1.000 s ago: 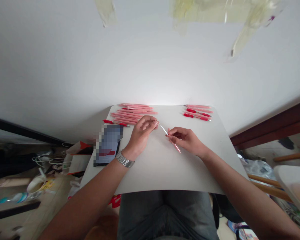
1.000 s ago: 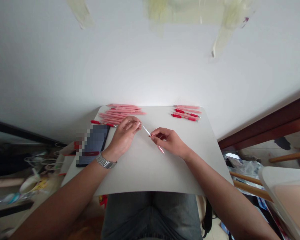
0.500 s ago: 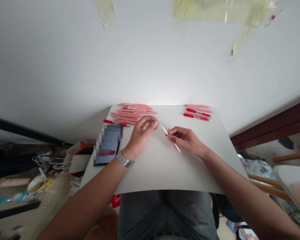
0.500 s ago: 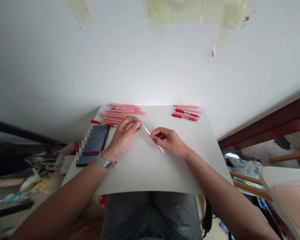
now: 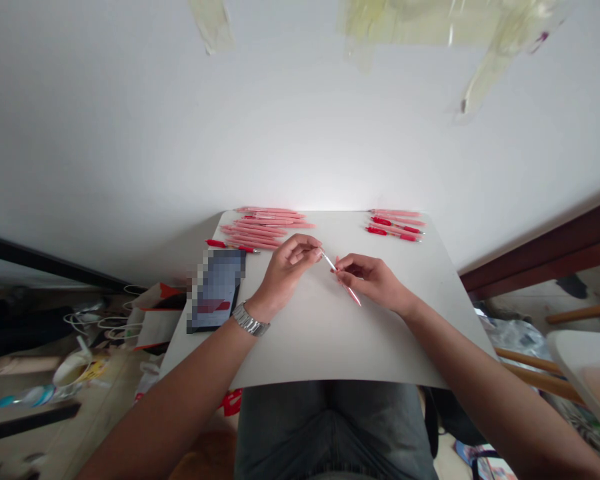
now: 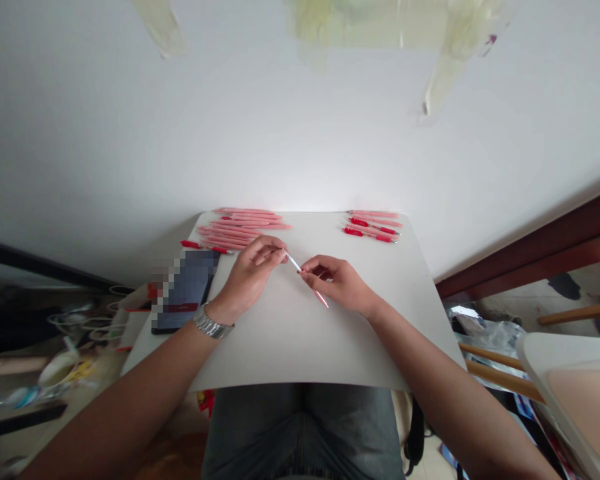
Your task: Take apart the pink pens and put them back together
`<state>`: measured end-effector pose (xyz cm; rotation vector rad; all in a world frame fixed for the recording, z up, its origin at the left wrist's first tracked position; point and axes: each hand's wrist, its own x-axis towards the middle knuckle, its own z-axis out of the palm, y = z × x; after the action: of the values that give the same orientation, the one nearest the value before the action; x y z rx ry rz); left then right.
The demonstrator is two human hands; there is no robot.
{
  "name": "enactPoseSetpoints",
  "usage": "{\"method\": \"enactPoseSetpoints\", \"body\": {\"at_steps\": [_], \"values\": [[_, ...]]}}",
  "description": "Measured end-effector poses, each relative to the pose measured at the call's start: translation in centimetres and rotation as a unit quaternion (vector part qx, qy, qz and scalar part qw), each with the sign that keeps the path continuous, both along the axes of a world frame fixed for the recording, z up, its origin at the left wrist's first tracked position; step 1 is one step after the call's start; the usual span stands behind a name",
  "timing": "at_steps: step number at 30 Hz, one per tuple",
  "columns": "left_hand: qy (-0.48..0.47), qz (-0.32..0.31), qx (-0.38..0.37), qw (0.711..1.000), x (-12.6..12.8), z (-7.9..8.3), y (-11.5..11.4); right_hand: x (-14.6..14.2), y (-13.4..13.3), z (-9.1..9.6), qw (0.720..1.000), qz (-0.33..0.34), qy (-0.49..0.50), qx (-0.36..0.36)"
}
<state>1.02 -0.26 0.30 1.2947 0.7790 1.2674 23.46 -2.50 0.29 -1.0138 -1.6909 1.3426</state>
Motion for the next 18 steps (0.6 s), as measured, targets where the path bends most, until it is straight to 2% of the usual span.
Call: {"method": "enactPoseSetpoints", "body": {"at_steps": [18], "values": [[0.024, -0.011, 0.004, 1.0, 0.15, 0.01, -0.14, -0.14, -0.11, 0.27, 1.0, 0.006, 0.001, 0.001]]}}
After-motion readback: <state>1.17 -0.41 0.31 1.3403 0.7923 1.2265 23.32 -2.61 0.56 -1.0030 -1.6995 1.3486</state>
